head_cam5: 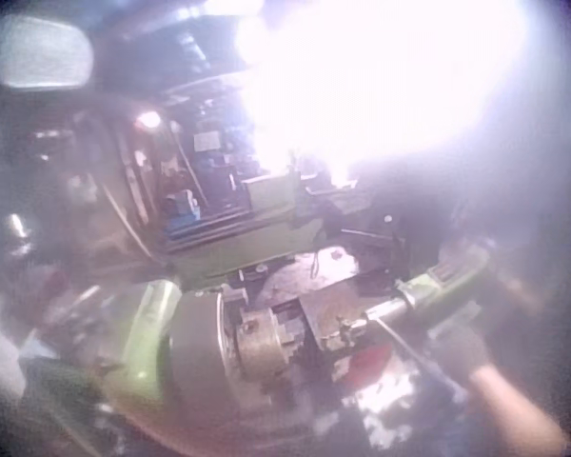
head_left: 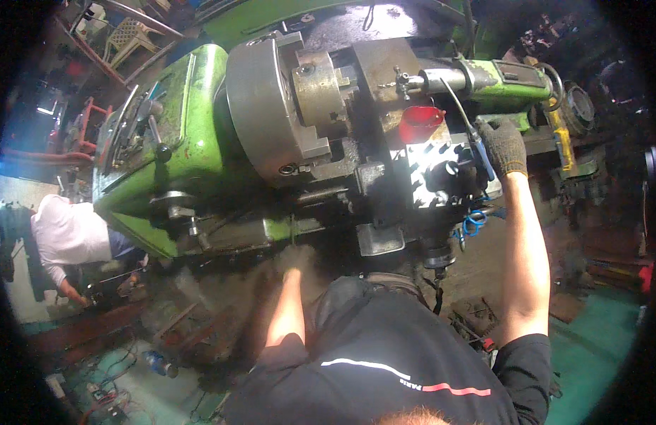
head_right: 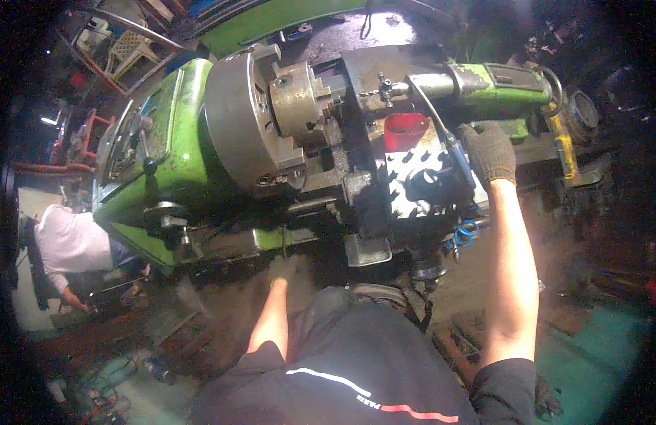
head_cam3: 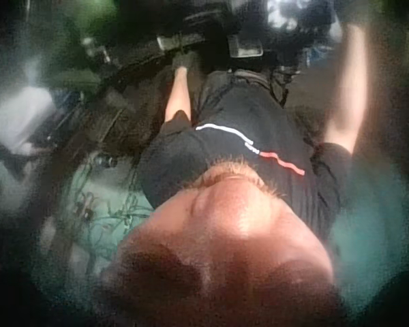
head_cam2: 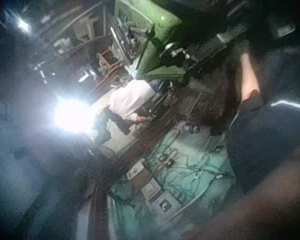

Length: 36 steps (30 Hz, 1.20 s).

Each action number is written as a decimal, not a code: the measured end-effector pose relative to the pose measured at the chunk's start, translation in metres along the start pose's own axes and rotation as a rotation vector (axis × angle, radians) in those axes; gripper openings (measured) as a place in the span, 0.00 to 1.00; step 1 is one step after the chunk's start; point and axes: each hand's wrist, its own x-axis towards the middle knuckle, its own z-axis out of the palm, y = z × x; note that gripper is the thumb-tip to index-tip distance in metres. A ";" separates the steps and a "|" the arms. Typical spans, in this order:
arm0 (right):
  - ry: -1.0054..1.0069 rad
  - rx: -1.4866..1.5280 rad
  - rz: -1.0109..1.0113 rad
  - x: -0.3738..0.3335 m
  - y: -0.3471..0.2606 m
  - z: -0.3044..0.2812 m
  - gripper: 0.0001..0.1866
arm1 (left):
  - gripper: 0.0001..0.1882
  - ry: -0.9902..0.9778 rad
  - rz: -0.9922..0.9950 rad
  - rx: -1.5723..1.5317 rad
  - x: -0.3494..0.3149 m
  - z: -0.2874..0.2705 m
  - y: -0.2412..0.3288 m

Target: The person operates a green metal lathe, using a wrench to tighten the chuck and a pneumatic tool to adjust the tailstock. They then manually rotate the chuck and use a file to smooth the metal workpiece while the lathe is running.

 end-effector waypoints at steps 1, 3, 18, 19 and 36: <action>-0.025 -0.015 -0.006 0.003 -0.001 0.001 0.31 | 0.27 -0.045 -0.143 -0.306 0.005 0.023 -0.013; -0.038 -0.050 -0.021 0.011 -0.001 0.004 0.32 | 0.26 -0.105 -0.369 -0.758 0.012 0.049 -0.023; 0.026 -0.035 0.006 0.020 0.020 0.012 0.31 | 0.34 -0.020 0.055 -0.701 0.010 0.005 -0.030; 0.007 -0.033 0.018 0.022 0.015 0.011 0.32 | 0.33 0.041 0.075 -0.588 0.000 -0.005 -0.031; 0.030 0.005 0.083 0.007 0.006 0.007 0.31 | 0.09 1.255 1.162 -0.062 -0.133 -0.320 0.180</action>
